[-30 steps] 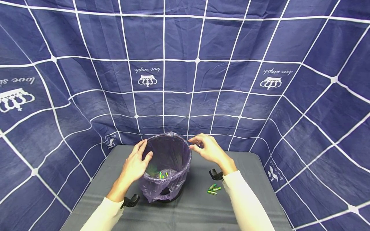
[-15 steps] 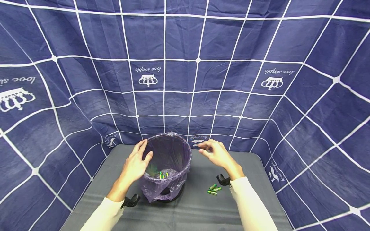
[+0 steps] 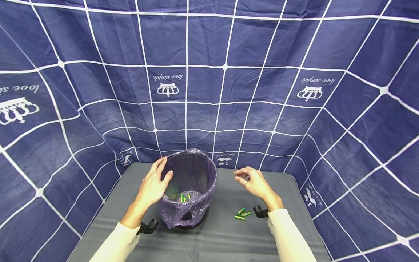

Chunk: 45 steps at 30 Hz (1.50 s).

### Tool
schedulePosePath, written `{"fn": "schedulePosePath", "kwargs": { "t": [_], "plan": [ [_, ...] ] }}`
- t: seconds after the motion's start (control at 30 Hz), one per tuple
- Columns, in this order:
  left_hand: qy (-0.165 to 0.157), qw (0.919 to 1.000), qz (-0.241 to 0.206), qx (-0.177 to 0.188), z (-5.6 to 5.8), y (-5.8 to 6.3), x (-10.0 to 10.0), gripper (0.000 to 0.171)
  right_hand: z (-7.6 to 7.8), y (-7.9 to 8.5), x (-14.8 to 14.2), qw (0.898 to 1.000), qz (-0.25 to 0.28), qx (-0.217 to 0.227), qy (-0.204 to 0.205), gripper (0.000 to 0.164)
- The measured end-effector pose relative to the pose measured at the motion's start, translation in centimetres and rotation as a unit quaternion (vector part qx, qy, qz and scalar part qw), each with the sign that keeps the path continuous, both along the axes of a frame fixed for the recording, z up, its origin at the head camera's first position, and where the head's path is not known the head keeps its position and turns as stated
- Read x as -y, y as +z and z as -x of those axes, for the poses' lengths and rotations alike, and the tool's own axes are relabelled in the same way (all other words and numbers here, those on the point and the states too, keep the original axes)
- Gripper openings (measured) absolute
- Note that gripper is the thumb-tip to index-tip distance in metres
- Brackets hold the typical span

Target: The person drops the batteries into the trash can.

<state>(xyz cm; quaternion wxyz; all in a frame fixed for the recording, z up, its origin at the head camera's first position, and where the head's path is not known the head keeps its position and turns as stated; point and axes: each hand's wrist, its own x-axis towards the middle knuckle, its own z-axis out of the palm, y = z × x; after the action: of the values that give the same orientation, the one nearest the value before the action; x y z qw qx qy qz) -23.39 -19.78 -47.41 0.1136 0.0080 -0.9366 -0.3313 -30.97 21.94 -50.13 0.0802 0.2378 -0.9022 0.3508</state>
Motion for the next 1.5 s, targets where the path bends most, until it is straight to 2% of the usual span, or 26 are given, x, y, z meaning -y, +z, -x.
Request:
{"fn": "schedulePosePath", "kwargs": {
  "t": [0.23,0.63,1.0,1.27,1.5],
  "plan": [
    [-0.002,1.0000,0.001,0.001,0.0,0.1,0.0,0.074,-0.2,-1.8,-1.4,0.999,-0.002,0.034,-0.016,0.017],
    [-0.003,1.0000,0.002,0.005,0.2,0.0,0.1,0.074,-0.7,-5.6,-3.4,0.998,0.005,0.059,-0.022,0.015],
    [0.000,1.0000,-0.001,0.007,0.3,0.0,0.1,0.074,-1.5,-9.4,-4.9,0.992,0.004,0.118,-0.050,0.016],
    [0.001,1.0000,0.002,0.000,0.3,0.2,0.0,0.074,-2.1,-11.7,-6.0,0.988,-0.005,0.148,-0.041,0.024],
    [0.002,1.0000,0.003,-0.002,0.2,0.1,0.0,0.074,-3.0,-13.7,-6.4,0.986,-0.004,0.165,-0.024,0.017]
  ]
}}
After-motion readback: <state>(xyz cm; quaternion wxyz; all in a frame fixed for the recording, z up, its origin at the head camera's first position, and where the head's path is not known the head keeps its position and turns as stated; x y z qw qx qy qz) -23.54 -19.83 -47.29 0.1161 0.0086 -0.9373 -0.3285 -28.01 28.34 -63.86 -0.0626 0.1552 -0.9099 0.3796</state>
